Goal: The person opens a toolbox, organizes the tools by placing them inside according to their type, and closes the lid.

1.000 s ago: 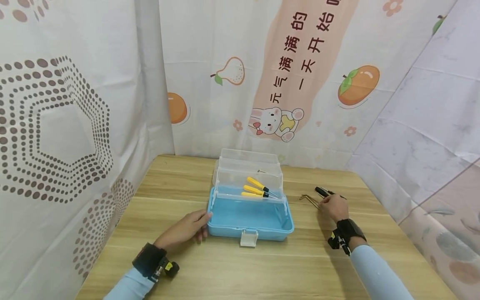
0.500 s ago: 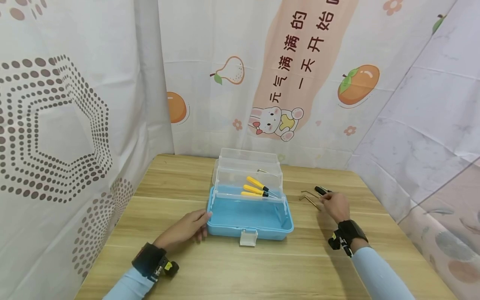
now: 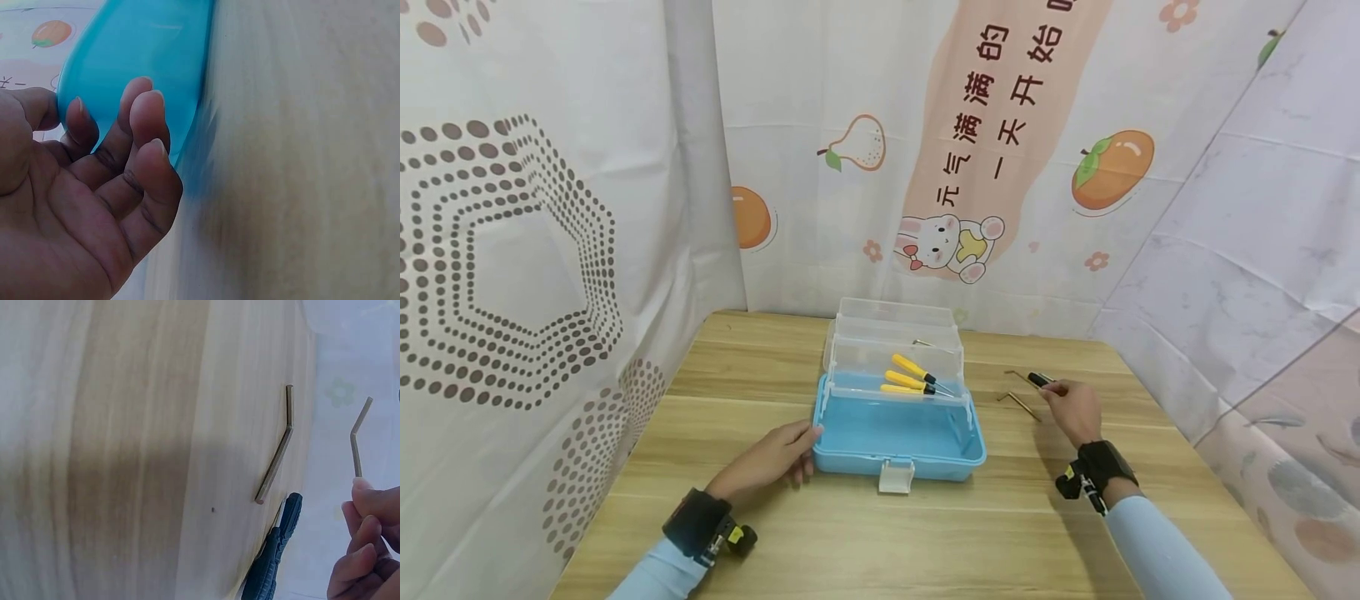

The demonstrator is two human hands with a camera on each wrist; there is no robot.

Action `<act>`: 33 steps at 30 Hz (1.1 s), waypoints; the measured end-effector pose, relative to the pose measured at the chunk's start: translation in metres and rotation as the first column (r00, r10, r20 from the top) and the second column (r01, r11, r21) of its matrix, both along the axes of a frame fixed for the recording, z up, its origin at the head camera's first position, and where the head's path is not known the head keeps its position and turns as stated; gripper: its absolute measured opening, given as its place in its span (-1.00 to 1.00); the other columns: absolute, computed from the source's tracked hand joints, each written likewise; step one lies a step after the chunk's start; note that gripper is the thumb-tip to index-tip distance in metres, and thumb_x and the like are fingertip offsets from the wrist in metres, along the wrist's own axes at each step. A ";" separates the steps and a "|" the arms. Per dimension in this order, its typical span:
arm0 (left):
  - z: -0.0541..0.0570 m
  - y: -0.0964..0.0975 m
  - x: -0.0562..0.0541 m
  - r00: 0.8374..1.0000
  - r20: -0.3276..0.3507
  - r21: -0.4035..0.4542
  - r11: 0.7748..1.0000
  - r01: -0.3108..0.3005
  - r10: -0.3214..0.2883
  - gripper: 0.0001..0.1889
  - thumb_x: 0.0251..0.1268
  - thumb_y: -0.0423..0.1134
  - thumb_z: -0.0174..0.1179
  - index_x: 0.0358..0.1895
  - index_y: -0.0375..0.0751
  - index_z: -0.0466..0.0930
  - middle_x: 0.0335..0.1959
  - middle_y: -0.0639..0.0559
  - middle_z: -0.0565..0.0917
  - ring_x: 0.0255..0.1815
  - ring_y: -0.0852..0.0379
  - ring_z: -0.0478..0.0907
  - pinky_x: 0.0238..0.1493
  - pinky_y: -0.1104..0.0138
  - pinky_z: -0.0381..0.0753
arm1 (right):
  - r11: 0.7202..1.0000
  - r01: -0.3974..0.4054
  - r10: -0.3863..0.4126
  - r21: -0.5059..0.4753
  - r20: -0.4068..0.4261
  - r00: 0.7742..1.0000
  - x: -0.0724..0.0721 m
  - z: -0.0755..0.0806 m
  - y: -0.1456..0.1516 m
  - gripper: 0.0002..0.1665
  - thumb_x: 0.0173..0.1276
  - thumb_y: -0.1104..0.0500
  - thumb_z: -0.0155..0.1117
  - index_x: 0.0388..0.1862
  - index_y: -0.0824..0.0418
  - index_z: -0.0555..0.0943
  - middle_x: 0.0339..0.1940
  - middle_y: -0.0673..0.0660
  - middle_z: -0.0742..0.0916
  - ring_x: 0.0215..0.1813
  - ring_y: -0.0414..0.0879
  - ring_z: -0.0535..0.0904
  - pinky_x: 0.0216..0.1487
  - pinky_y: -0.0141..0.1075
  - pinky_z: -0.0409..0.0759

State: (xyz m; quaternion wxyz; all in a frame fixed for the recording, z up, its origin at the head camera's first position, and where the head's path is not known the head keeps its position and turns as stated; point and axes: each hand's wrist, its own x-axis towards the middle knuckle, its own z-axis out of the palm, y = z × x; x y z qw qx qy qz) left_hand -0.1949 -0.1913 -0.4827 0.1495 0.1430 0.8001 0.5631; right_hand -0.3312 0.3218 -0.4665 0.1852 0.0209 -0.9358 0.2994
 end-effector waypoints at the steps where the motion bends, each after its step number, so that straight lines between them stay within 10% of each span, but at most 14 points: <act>1: 0.000 0.000 0.000 1.000 0.002 0.000 1.000 0.000 0.000 -0.53 0.70 0.12 -0.14 -0.16 -0.25 0.47 -0.39 -0.10 0.65 -0.45 0.02 0.60 -0.44 0.23 0.64 | 1.000 0.004 -0.004 -0.005 0.001 1.000 0.000 0.001 -0.001 -0.82 0.46 0.24 0.37 -0.19 0.38 0.77 -0.29 0.32 0.78 -0.29 0.14 0.65 -0.34 -0.20 0.48; 33: -0.001 0.000 0.001 1.000 0.011 0.025 1.000 -0.006 0.006 -0.52 0.68 0.14 -0.12 -0.17 -0.25 0.47 -0.38 -0.14 0.66 -0.46 0.01 0.60 -0.46 0.25 0.62 | 0.995 -0.026 0.025 -0.098 -0.007 1.000 -0.002 0.025 -0.029 -0.73 0.54 0.08 0.32 -0.04 0.27 0.76 -0.24 0.26 0.79 -0.32 -0.04 0.62 -0.34 -0.31 0.51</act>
